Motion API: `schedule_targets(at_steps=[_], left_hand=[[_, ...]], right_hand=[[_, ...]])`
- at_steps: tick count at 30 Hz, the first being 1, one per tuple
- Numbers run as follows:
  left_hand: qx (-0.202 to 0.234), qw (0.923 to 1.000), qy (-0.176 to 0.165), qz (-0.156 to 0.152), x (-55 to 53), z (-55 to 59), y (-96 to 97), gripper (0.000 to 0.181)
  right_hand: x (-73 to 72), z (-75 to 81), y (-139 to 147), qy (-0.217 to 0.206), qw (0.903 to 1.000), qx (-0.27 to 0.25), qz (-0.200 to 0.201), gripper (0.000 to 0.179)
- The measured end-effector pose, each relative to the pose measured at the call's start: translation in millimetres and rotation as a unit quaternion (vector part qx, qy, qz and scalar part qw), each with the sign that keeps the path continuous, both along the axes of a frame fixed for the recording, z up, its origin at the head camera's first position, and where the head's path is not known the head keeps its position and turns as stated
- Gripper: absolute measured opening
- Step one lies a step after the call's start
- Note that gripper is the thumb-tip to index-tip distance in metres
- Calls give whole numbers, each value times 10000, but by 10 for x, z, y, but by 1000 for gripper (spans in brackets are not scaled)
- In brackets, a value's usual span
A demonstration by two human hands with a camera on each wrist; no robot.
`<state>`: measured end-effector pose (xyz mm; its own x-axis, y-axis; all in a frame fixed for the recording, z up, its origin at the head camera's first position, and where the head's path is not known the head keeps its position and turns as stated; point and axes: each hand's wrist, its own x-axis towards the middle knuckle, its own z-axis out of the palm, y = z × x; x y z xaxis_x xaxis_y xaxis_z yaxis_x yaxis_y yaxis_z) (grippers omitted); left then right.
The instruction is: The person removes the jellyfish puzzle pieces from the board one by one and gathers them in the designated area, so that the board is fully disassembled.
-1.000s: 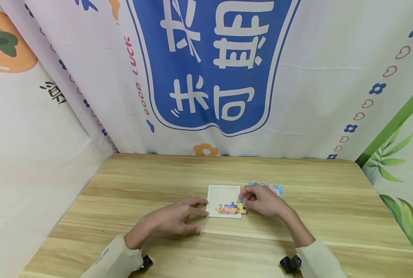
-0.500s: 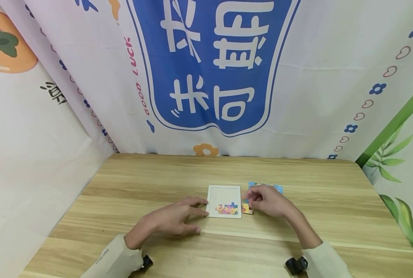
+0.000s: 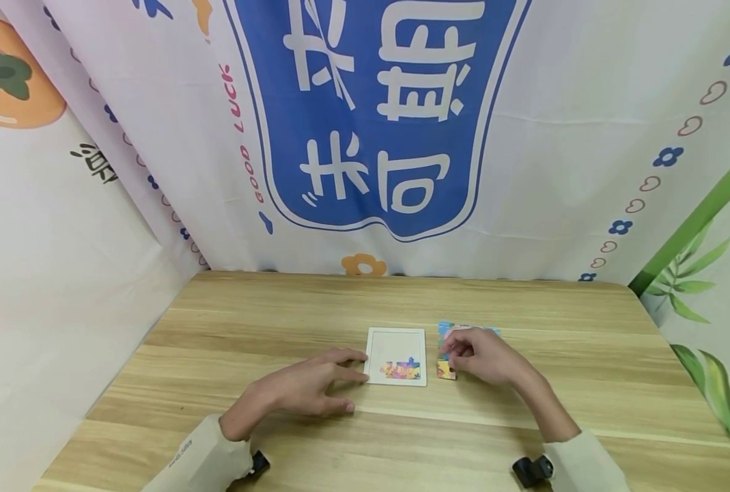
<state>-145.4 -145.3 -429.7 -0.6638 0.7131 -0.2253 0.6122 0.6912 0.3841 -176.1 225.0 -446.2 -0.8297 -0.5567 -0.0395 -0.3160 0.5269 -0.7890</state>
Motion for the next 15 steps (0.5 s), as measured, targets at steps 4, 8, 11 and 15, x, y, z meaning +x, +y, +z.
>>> schedule_targets(at_steps=[4, 8, 11, 15], left_hand=[[5, 10000, 3, -8, -4, 4, -1, 51], [27, 10000, -5, -32, -8, 1, -3, 51], [43, 10000, -26, -38, -8, 4, -3, 51], [42, 10000, -15, -34, -6, 9, -1, 51]], right_hand=[[-11, -7, 19, 11, 10000, 83, 2, 9], [-11, -3, 23, 71, 9999, 131, 42, 9], [-1, 0, 13, 138, 9998, 155, 71, 8], [15, 2, -12, 202, 9995, 233, 23, 7]])
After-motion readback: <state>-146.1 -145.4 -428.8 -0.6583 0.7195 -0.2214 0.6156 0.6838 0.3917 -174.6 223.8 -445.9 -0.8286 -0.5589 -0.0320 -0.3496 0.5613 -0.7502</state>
